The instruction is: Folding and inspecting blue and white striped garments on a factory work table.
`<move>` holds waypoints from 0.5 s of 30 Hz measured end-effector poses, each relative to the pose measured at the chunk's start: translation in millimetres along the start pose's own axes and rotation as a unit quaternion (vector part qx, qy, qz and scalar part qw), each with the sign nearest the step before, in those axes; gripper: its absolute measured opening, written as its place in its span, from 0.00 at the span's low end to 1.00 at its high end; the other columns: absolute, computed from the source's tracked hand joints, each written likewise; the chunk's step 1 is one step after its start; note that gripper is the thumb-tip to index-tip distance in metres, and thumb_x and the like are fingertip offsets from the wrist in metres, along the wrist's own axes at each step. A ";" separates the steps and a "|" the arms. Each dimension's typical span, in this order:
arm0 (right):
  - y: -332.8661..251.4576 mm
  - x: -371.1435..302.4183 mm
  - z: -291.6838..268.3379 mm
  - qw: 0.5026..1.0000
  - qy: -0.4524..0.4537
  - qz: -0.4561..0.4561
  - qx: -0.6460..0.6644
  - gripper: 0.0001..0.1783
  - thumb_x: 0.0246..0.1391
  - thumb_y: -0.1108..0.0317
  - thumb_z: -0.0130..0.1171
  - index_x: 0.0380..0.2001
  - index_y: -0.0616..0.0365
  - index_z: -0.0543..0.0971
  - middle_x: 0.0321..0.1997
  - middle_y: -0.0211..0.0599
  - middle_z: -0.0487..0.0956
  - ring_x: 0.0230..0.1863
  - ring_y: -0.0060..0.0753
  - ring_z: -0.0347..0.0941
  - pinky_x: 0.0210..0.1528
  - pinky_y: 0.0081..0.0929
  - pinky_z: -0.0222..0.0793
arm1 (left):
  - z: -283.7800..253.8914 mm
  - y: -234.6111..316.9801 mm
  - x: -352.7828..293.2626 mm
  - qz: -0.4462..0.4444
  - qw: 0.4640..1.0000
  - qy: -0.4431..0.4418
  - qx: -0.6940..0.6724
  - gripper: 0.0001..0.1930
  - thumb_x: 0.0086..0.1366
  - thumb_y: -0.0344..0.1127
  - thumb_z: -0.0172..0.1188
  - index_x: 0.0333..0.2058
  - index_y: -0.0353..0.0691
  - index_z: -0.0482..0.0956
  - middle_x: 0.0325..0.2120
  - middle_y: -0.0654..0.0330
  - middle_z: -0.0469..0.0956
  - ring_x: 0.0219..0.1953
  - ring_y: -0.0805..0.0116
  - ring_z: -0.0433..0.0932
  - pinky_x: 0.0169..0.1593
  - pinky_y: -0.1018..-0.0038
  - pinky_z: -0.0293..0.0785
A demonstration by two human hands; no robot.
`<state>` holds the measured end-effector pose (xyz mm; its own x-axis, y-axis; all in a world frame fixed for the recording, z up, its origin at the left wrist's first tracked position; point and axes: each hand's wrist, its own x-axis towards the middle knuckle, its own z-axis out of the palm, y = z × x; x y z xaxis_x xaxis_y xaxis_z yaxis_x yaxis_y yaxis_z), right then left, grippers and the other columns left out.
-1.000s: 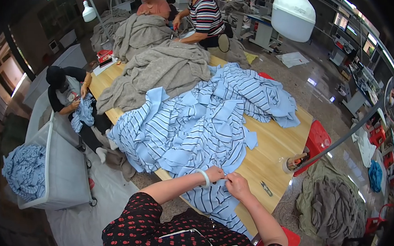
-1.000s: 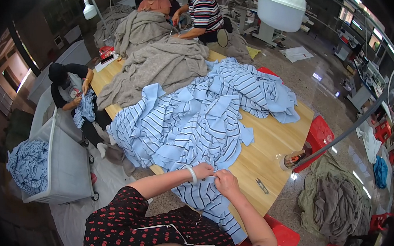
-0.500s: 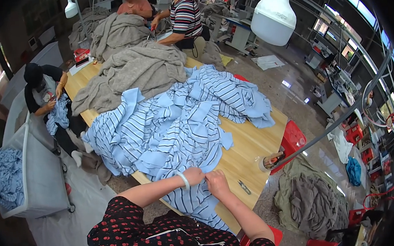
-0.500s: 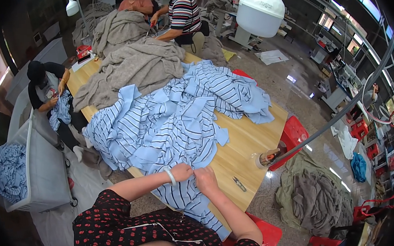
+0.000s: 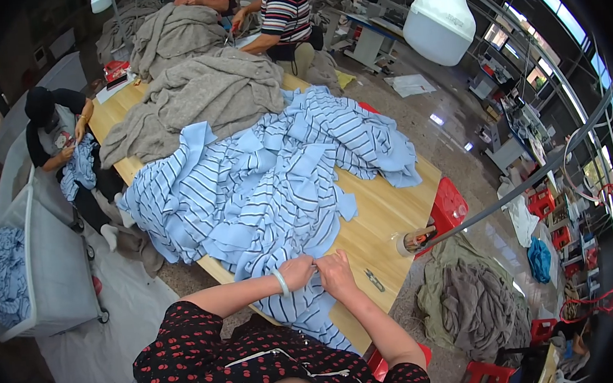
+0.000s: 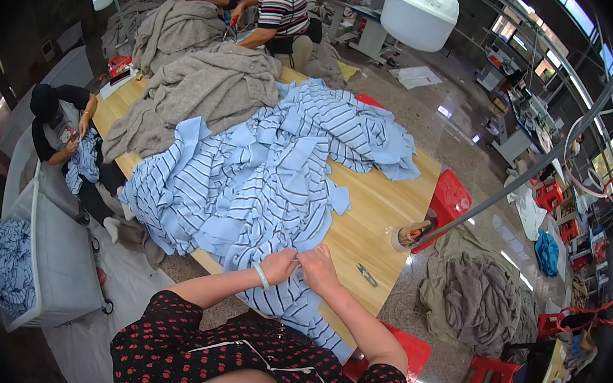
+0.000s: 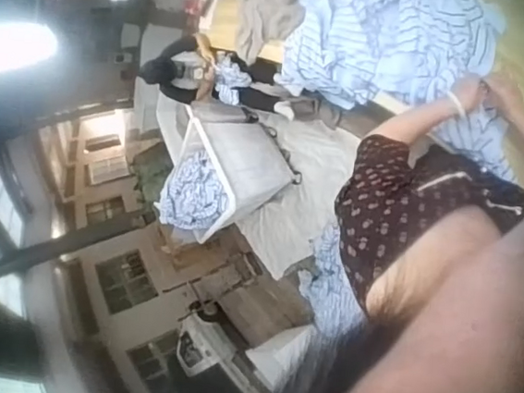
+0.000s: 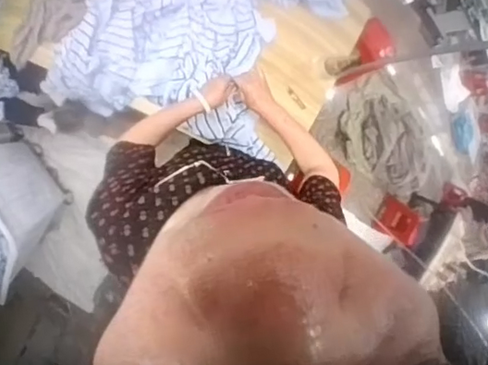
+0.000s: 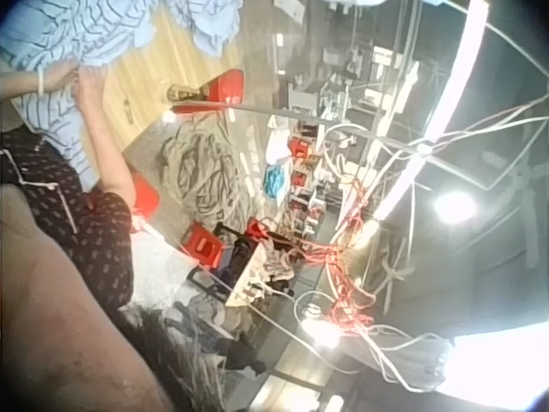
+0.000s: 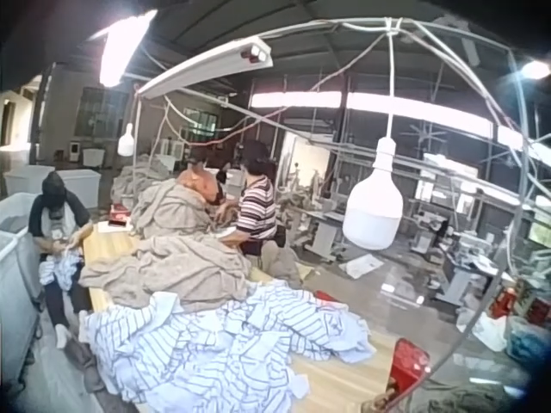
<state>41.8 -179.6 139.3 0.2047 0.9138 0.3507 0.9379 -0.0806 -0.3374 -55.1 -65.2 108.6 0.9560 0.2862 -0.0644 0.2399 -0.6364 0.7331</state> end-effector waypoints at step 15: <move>6.8 12.1 2.4 0.999 0.029 0.041 0.016 0.10 0.37 0.78 0.48 0.29 0.60 0.71 0.25 0.41 0.69 0.32 0.43 0.64 0.46 0.37 0.55 | -5.7 -2.5 17.5 0.028 0.997 0.052 -0.050 0.08 0.51 0.32 0.45 0.29 0.35 0.66 0.23 0.45 0.69 0.27 0.45 0.69 0.29 0.58 0.64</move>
<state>49.9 -168.2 139.1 0.2978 0.8800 0.3700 0.9077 -0.1410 -0.3953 -39.9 -54.5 109.4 0.9436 0.3280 0.0460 0.1627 -0.5798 0.7983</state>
